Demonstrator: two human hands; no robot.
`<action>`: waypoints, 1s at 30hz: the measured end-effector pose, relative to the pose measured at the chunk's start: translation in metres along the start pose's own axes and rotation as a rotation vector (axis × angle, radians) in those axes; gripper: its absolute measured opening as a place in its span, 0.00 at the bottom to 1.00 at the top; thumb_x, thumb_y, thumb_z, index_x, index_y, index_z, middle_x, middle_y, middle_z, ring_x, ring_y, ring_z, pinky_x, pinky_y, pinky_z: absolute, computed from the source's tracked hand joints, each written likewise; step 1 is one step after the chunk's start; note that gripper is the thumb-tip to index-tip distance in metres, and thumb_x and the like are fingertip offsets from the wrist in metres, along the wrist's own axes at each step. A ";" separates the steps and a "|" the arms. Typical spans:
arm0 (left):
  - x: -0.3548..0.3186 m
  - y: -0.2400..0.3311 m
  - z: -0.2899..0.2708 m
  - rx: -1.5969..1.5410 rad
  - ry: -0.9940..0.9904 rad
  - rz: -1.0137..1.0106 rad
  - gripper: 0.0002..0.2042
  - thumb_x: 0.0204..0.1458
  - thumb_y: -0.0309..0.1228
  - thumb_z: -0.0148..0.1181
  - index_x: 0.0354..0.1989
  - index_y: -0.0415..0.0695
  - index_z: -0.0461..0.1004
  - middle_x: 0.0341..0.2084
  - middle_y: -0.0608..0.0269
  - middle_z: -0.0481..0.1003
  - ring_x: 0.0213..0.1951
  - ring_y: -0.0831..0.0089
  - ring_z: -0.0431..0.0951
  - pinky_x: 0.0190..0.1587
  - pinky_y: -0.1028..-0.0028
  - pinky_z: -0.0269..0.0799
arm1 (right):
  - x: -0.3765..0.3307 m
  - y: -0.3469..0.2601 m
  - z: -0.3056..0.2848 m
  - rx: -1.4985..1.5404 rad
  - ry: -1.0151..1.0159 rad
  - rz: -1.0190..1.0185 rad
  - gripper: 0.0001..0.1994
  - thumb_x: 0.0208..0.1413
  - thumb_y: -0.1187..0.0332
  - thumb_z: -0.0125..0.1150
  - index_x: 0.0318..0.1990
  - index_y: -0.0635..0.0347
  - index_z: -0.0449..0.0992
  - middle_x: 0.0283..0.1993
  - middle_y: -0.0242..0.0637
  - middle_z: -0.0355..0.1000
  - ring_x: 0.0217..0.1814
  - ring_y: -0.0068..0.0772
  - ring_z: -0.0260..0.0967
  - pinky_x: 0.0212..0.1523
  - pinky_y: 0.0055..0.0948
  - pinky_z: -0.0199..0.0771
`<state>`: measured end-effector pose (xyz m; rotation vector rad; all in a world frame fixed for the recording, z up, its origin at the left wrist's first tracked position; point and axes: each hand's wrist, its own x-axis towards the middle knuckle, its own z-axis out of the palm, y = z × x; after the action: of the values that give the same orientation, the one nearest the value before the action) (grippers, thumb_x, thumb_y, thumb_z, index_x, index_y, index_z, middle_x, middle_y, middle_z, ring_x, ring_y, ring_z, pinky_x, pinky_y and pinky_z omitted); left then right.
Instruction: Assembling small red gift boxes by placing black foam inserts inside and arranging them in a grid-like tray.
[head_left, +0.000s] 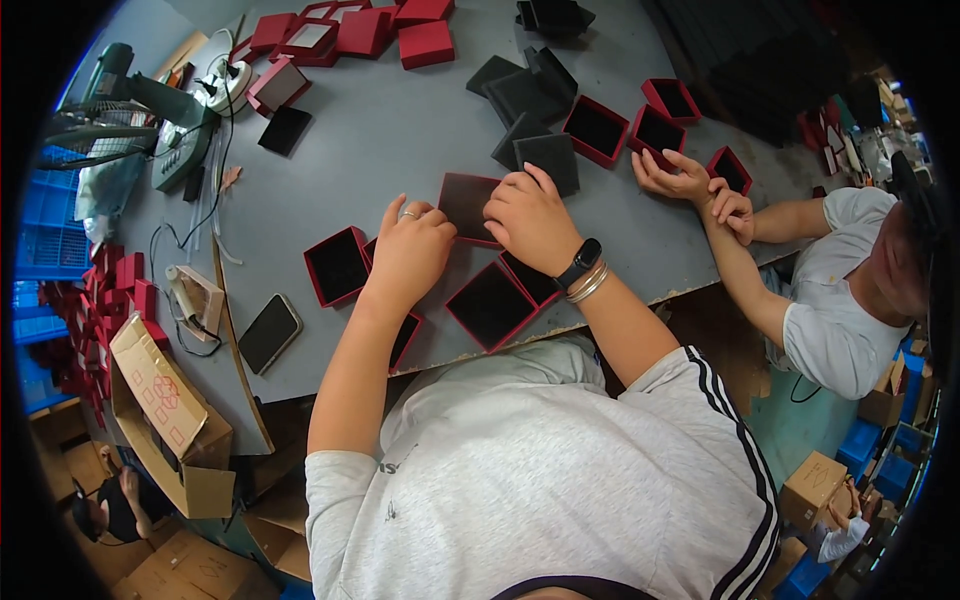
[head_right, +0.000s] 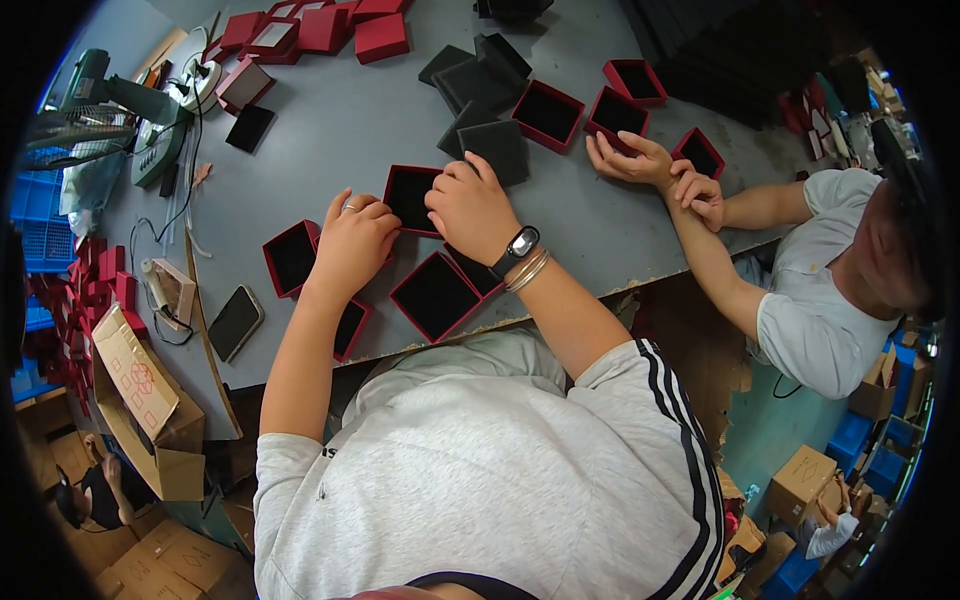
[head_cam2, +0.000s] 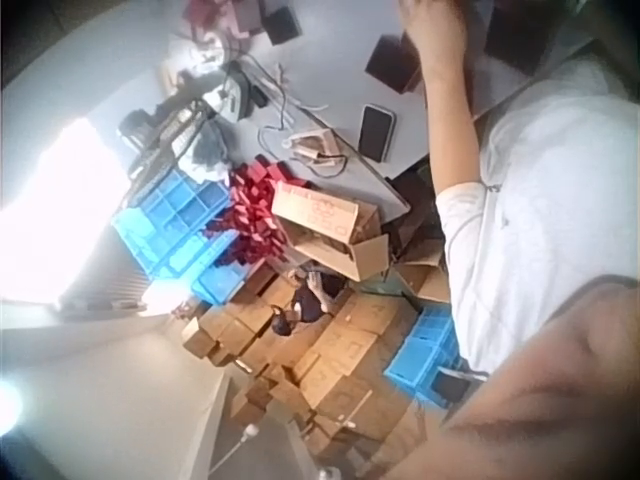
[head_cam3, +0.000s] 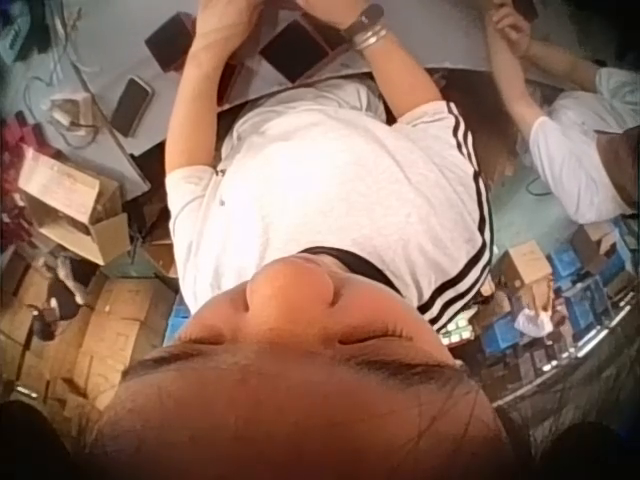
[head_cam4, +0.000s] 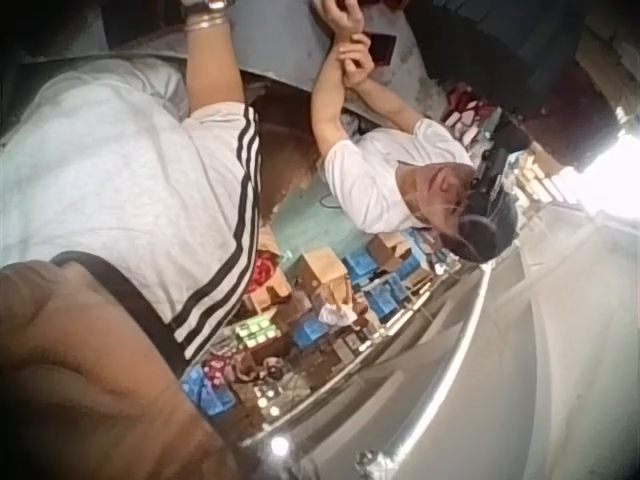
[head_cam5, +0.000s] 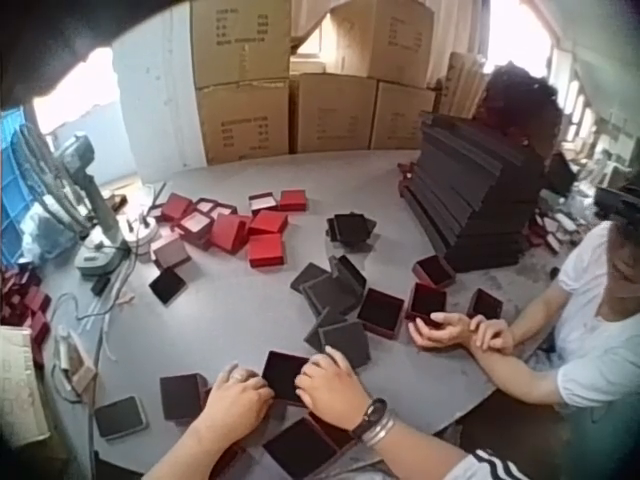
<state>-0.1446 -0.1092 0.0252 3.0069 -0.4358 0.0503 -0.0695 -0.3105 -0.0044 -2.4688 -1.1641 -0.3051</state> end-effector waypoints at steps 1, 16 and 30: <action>0.000 0.000 0.000 -0.001 0.001 -0.001 0.06 0.53 0.31 0.62 0.39 0.49 0.82 0.40 0.71 0.79 0.54 0.70 0.74 0.69 0.56 0.56 | -0.002 0.001 0.002 0.026 -0.057 -0.024 0.07 0.53 0.62 0.66 0.35 0.53 0.79 0.39 0.29 0.74 0.56 0.34 0.68 0.71 0.50 0.51; -0.093 -0.002 -0.030 -0.342 0.366 -0.295 0.12 0.51 0.27 0.66 0.45 0.43 0.80 0.49 0.60 0.78 0.55 0.58 0.74 0.62 0.58 0.64 | -0.005 0.008 -0.023 0.337 -0.056 -0.036 0.06 0.56 0.65 0.61 0.37 0.54 0.81 0.40 0.30 0.77 0.52 0.34 0.72 0.69 0.44 0.57; -0.145 0.006 0.001 -0.194 0.408 -0.551 0.27 0.48 0.29 0.70 0.59 0.46 0.73 0.61 0.59 0.69 0.65 0.58 0.65 0.69 0.56 0.55 | 0.008 -0.016 -0.028 0.176 -0.422 -0.028 0.14 0.56 0.64 0.62 0.48 0.55 0.79 0.47 0.34 0.77 0.56 0.41 0.71 0.66 0.39 0.61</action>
<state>-0.2854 -0.0740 0.0177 2.7107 0.3998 0.5248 -0.0776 -0.3085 0.0274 -2.4256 -1.3220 0.3157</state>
